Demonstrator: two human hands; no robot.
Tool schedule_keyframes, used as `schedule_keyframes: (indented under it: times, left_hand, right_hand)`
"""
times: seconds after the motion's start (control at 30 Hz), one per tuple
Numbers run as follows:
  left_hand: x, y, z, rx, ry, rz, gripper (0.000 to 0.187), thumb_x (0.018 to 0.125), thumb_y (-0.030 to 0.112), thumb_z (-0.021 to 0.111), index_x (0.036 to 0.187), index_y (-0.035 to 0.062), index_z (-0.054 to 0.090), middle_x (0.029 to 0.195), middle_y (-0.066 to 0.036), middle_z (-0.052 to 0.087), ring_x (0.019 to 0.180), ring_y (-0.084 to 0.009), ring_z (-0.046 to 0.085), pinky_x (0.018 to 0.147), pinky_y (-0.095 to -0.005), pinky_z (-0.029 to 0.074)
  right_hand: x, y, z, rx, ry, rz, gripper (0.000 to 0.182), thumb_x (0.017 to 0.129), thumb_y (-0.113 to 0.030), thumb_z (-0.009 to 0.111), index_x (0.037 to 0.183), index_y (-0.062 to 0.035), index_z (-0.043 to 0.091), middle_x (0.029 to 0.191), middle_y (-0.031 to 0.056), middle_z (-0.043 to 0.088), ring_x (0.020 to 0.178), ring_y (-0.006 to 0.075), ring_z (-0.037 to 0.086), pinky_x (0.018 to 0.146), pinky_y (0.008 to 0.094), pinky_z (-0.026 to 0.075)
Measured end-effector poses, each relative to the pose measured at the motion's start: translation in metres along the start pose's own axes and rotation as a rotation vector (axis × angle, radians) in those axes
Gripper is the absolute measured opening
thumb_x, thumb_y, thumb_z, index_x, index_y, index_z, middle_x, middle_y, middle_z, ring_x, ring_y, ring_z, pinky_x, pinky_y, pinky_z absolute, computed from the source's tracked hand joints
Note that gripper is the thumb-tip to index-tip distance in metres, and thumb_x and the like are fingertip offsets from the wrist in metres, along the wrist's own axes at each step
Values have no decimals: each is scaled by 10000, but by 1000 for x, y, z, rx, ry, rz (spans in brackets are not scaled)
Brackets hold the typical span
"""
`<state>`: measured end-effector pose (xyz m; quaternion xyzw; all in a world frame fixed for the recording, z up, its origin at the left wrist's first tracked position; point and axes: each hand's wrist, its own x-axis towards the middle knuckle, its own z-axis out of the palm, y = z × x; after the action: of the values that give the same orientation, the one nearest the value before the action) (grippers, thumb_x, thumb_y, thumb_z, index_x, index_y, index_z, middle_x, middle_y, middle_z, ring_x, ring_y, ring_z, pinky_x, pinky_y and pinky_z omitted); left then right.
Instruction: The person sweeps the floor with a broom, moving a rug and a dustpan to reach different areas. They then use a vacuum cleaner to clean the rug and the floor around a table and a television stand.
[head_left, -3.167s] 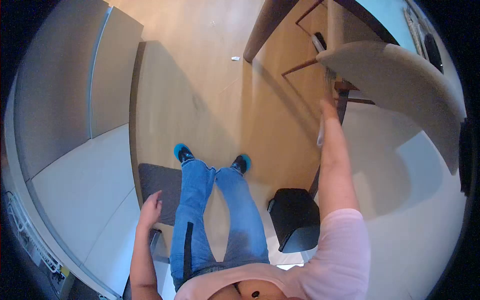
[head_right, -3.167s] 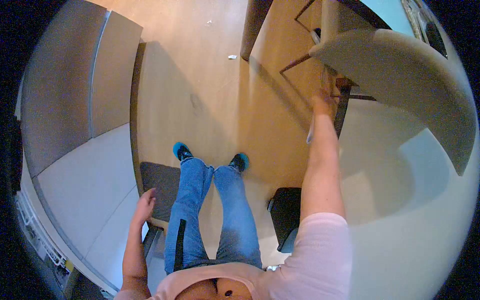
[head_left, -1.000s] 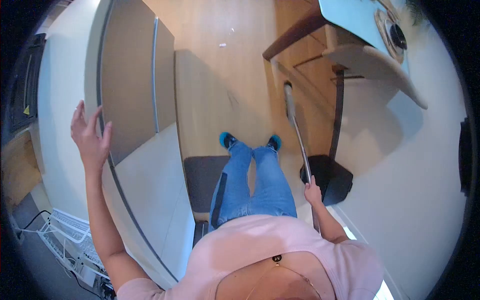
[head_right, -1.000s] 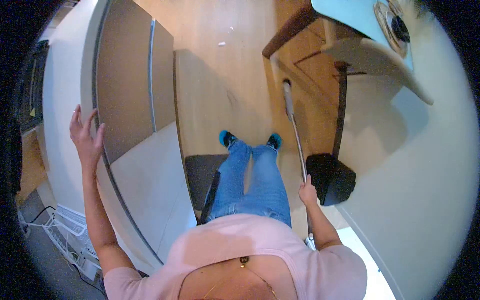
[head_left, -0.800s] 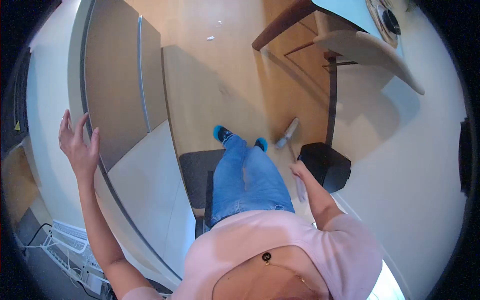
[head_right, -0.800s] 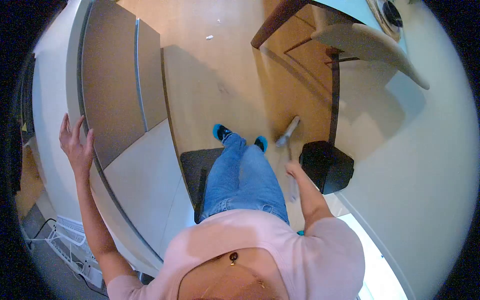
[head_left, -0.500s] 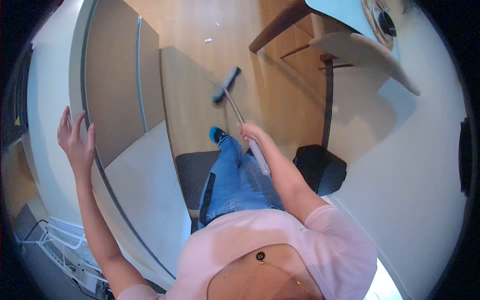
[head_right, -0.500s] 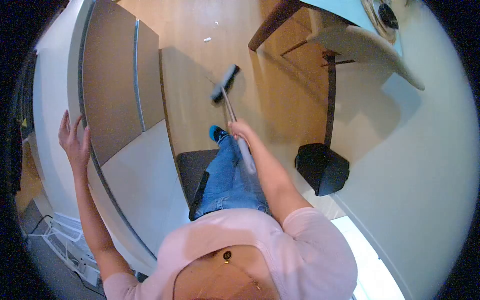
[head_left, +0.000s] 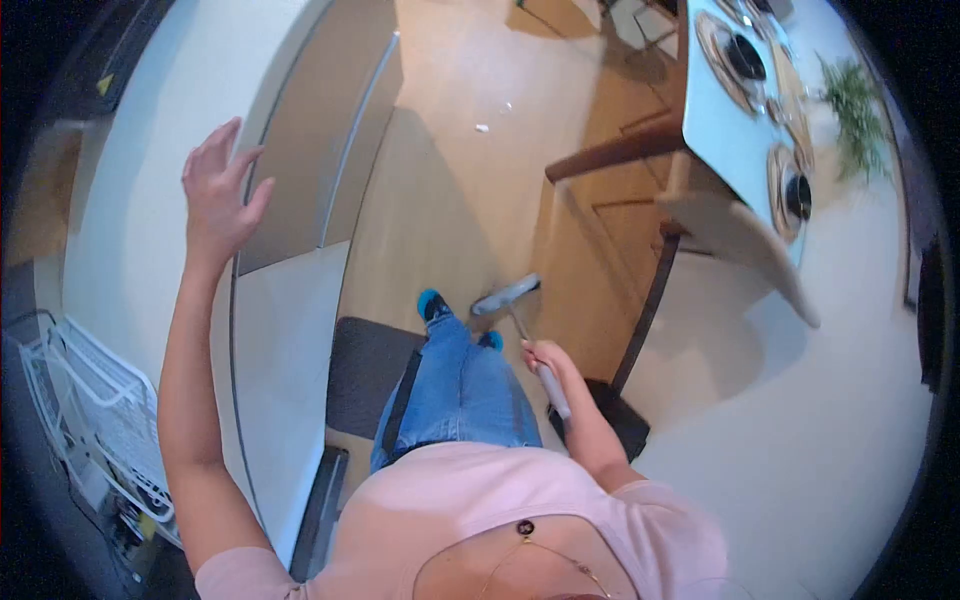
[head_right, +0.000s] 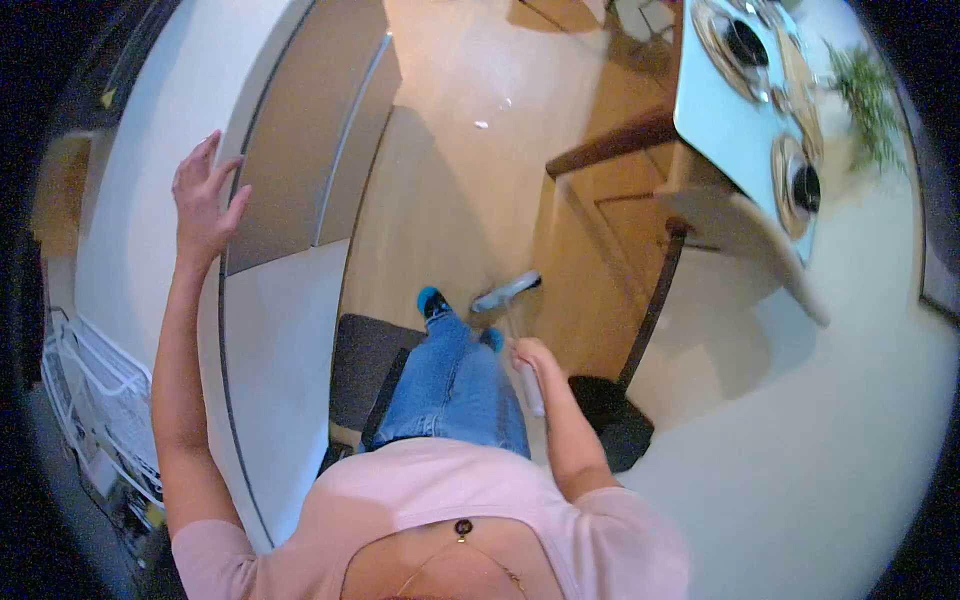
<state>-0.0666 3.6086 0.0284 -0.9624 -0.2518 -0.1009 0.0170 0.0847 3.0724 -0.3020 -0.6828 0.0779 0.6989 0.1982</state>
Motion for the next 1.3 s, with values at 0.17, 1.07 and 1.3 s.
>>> schedule_keyframes:
  times: [0.17,1.07,1.3]
  left_hand:
    - [-3,0,-2,-8,3,-53,308,679,195,600,971,99,571,1287,-77,350,1216,-239,288,1008,-424,165]
    - [6,1,-2,-11,-78,-168,388,591,137,572,972,64,562,1293,-86,363,1206,-257,309,994,-408,216]
    - [3,-4,1,21,-63,-171,380,588,119,571,965,77,556,1277,-81,384,1188,-256,334,984,-390,249]
  right_hand:
    - [28,-177,10,414,-143,-102,328,862,-296,420,598,-103,402,456,12,418,380,149,398,371,305,344]
    - [108,-367,-37,-785,-287,-277,184,778,-183,514,759,-1,509,555,83,523,440,201,507,407,352,426]
    - [-81,-365,-85,-849,-251,-354,164,781,-139,488,869,-1,503,529,26,458,417,114,474,370,252,378]
